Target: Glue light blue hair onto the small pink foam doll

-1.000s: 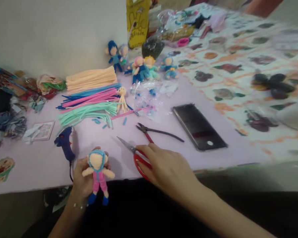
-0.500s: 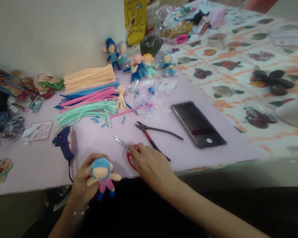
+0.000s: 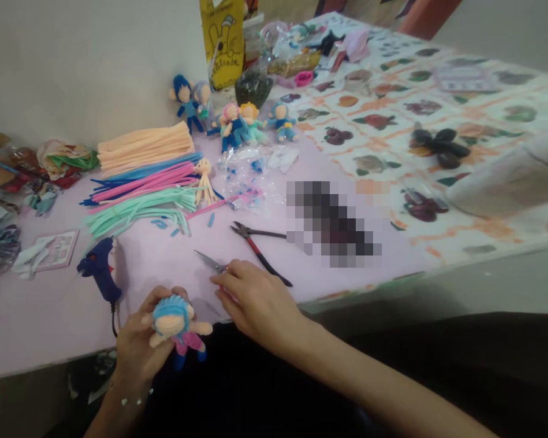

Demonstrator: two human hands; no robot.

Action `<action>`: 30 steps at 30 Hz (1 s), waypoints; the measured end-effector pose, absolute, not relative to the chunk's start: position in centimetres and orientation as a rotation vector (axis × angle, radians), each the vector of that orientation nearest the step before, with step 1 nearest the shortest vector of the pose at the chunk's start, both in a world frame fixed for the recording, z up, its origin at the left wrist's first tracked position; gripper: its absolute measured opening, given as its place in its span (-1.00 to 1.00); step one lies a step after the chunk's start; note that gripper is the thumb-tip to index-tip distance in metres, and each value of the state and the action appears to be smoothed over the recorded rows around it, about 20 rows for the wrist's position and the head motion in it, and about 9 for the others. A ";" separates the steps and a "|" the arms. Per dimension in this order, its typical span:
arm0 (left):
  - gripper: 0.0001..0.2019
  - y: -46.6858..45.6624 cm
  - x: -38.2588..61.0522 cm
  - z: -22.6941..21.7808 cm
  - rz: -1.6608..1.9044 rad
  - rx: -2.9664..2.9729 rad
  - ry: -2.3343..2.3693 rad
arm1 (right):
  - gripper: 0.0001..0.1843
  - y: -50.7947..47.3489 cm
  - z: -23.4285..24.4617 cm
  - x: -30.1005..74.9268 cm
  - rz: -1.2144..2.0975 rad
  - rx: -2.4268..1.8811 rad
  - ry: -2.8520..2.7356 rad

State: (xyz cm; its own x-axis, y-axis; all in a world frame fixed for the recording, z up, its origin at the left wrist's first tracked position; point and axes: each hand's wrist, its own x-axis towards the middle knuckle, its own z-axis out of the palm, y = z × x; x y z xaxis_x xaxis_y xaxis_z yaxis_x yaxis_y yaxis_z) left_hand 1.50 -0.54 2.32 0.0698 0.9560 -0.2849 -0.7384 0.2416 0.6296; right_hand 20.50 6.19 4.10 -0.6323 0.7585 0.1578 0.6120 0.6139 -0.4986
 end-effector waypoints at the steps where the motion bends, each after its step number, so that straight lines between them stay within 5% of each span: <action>1: -0.76 -0.6 1.5 2.3 1.313 0.355 0.732 | -0.80 6.0 4.6 20.4 0.750 -1.021 -2.362; 6: -0.77 -0.8 1.5 2.0 1.299 0.362 0.676 | -0.88 5.5 5.9 19.3 1.377 -0.892 -1.933; 12: -0.77 -1.0 1.9 2.1 1.278 0.345 0.696 | -0.85 5.3 5.7 18.3 1.566 -0.911 -1.842; 19: -0.74 -0.8 1.9 2.1 1.299 0.417 0.677 | -0.78 5.6 6.7 21.9 1.257 -1.105 -2.208; 27: -0.76 -0.4 1.9 2.4 1.351 0.523 0.679 | -0.64 2.9 0.6 31.7 0.433 -1.580 -2.812; 30: -0.74 -0.4 2.1 2.4 1.338 0.561 0.685 | -0.70 2.2 0.2 33.7 0.375 -1.613 -2.758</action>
